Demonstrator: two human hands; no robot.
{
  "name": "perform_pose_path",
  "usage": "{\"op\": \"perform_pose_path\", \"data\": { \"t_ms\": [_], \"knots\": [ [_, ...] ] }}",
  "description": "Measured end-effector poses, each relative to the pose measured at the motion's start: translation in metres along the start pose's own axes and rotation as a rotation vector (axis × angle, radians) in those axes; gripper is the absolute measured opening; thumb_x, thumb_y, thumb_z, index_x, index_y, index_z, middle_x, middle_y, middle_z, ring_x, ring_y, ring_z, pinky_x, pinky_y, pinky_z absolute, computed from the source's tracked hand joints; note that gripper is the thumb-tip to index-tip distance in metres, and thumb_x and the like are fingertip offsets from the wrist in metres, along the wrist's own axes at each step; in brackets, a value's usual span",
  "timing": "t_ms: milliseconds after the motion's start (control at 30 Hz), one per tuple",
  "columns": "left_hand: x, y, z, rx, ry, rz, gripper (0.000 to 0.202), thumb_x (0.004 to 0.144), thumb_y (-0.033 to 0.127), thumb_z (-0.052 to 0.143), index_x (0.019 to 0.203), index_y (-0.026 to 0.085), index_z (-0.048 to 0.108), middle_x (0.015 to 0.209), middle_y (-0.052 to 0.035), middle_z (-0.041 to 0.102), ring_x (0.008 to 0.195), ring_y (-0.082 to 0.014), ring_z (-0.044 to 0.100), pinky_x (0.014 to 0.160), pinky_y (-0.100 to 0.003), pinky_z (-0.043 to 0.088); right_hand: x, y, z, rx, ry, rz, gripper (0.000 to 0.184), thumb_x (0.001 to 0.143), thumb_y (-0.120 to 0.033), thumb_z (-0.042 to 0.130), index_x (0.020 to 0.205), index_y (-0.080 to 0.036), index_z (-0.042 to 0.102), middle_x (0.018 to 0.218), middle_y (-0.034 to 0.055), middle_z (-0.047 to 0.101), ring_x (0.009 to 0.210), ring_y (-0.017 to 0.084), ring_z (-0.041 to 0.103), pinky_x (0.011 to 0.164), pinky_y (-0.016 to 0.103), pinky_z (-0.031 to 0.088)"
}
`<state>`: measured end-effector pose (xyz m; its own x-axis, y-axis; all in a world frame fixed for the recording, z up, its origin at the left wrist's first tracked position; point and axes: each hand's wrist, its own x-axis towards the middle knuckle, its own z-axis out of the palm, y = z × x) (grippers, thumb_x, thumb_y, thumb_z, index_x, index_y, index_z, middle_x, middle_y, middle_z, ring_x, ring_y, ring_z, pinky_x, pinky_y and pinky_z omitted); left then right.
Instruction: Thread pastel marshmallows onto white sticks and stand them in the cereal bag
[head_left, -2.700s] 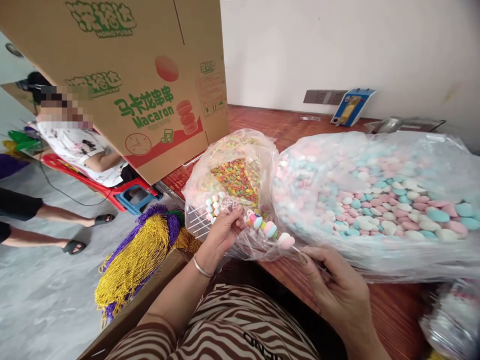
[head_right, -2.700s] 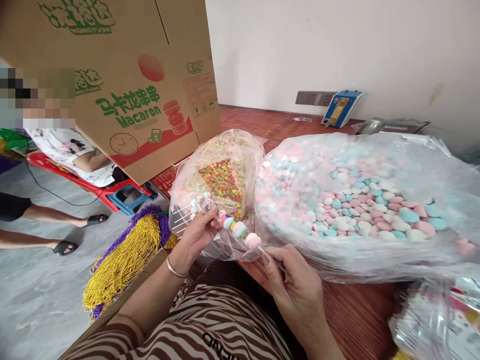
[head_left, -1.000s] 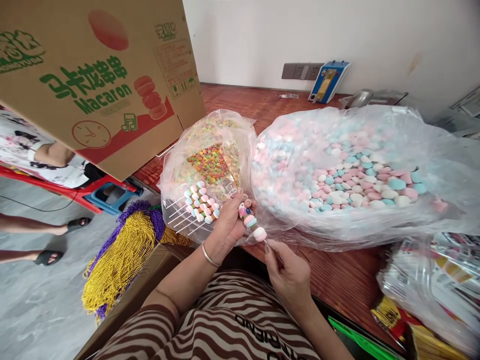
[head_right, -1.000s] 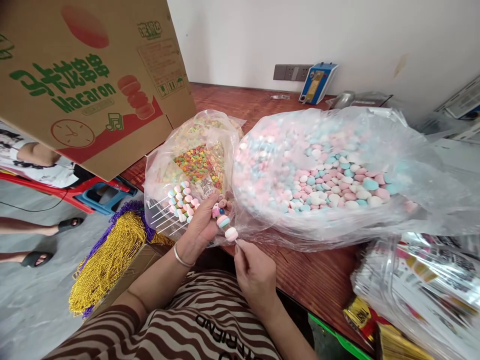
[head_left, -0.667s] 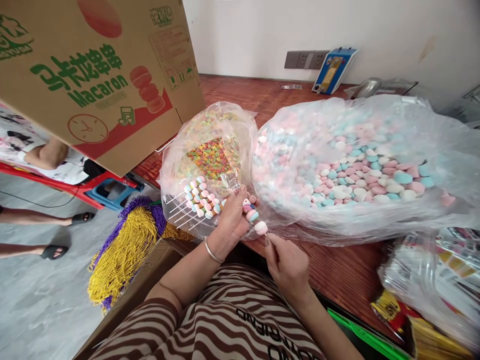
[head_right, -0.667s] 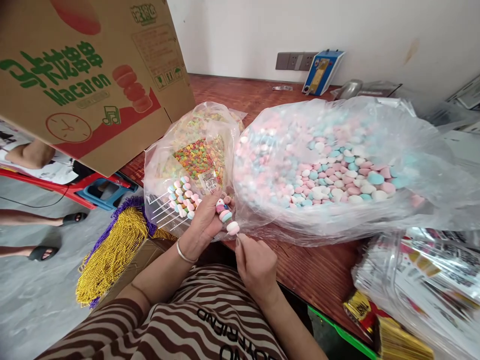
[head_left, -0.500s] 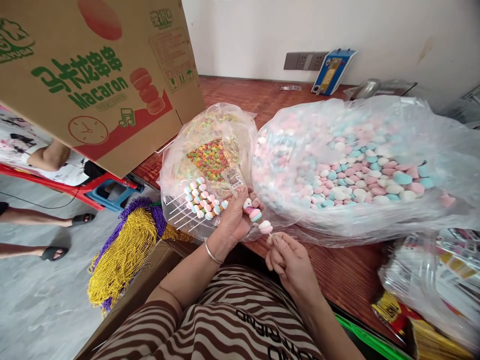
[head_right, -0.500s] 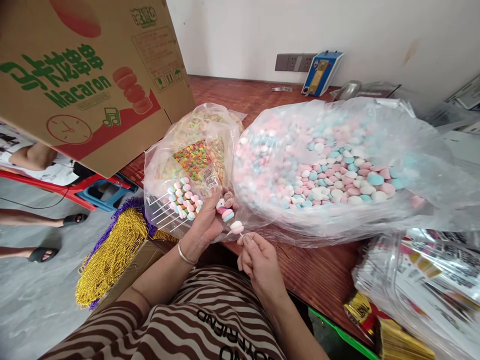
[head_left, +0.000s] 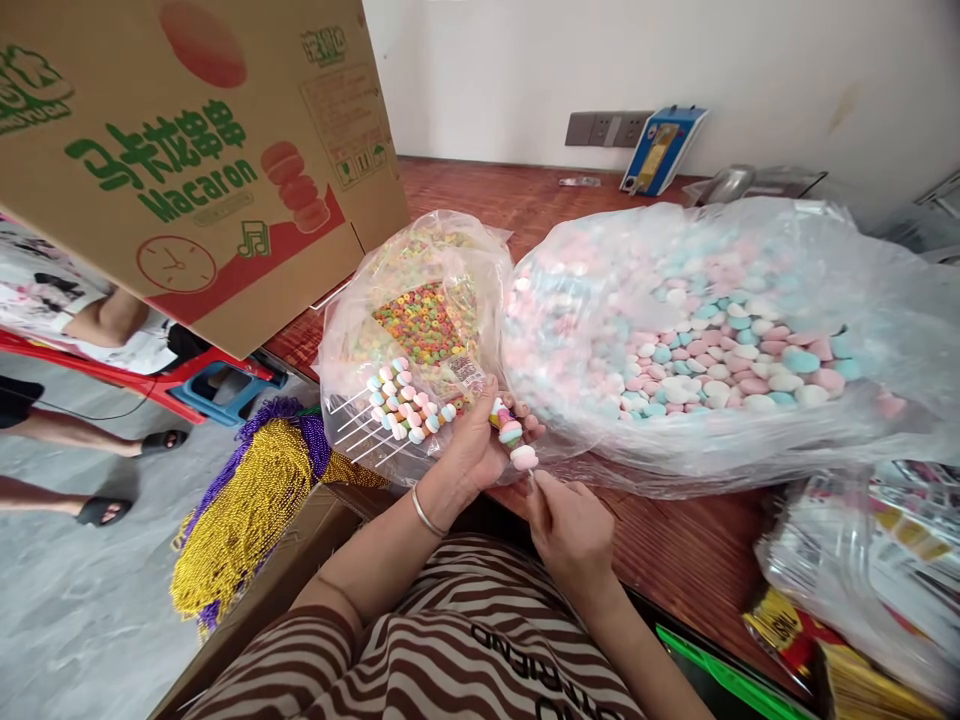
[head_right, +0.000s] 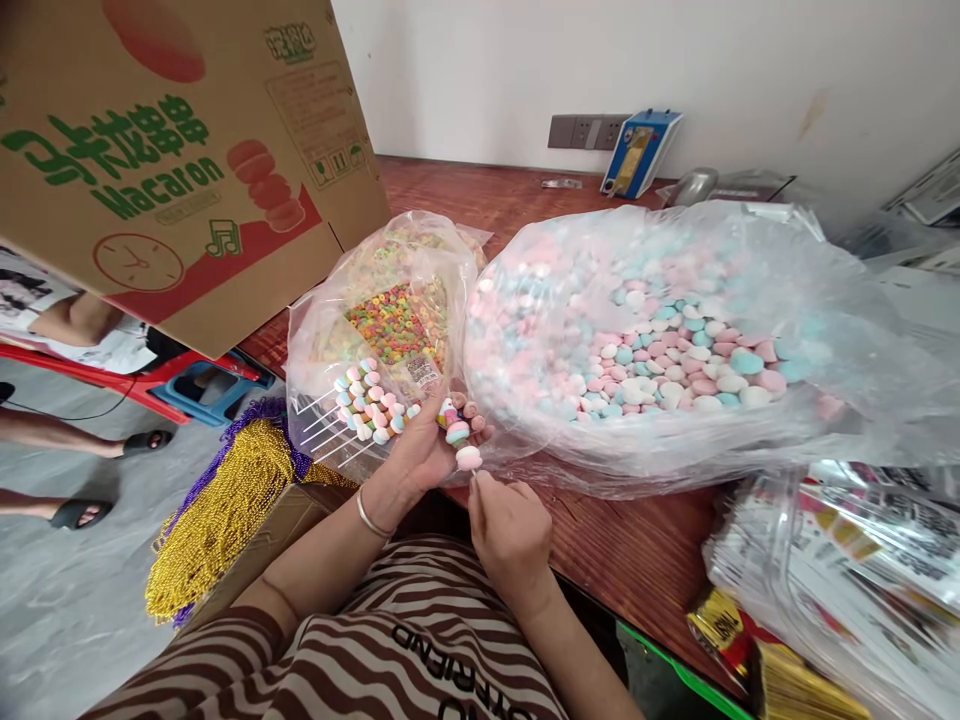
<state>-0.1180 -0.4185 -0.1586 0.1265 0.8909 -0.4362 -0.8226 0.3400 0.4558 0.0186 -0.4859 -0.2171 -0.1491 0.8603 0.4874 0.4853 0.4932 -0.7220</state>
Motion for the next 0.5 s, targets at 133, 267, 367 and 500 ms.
{"op": "perform_pose_path", "data": {
  "t_ms": [133,267,367,500],
  "knots": [
    [0.001,-0.004,-0.002,0.025,0.075,0.029,0.048,0.073,0.056,0.083,0.069,0.017,0.055,0.067,0.0002,0.059,0.061,-0.0134,0.058,0.066,-0.032,0.054,0.001,0.002,0.003,-0.044,-0.012,-0.093,0.014,0.099,-0.023,0.057,0.097,-0.018,0.07,0.059,0.0003,0.059,0.053,0.014,0.053,0.06,0.03,0.043],
    [0.002,-0.002,-0.008,0.03,-0.099,-0.028,0.046,0.071,0.053,0.086,0.067,0.018,0.055,0.069,-0.0005,0.058,0.066,-0.0154,0.06,0.067,-0.032,0.054,0.008,-0.006,-0.002,0.707,-0.074,0.544,0.027,0.099,-0.044,0.057,0.087,-0.02,0.063,0.048,-0.01,0.039,0.038,0.008,0.034,0.049,0.026,0.042],
    [0.003,0.0,-0.014,0.011,-0.224,-0.075,0.047,0.071,0.054,0.085,0.064,0.018,0.056,0.072,-0.0029,0.06,0.073,-0.0193,0.063,0.069,-0.034,0.055,0.015,-0.009,-0.007,1.197,-0.171,0.843,0.032,0.091,-0.05,0.067,0.082,-0.02,0.06,0.044,-0.0166,0.022,0.032,0.003,0.012,0.041,0.022,0.036],
    [0.01,-0.003,-0.022,0.069,-0.229,-0.092,0.045,0.073,0.057,0.082,0.068,0.016,0.062,0.073,-0.0049,0.063,0.072,-0.0196,0.065,0.072,-0.036,0.056,0.011,-0.008,-0.003,1.146,-0.178,0.835,0.034,0.091,-0.052,0.068,0.082,-0.019,0.061,0.043,-0.0153,0.026,0.033,0.004,0.018,0.042,0.021,0.035]
  ]
}}
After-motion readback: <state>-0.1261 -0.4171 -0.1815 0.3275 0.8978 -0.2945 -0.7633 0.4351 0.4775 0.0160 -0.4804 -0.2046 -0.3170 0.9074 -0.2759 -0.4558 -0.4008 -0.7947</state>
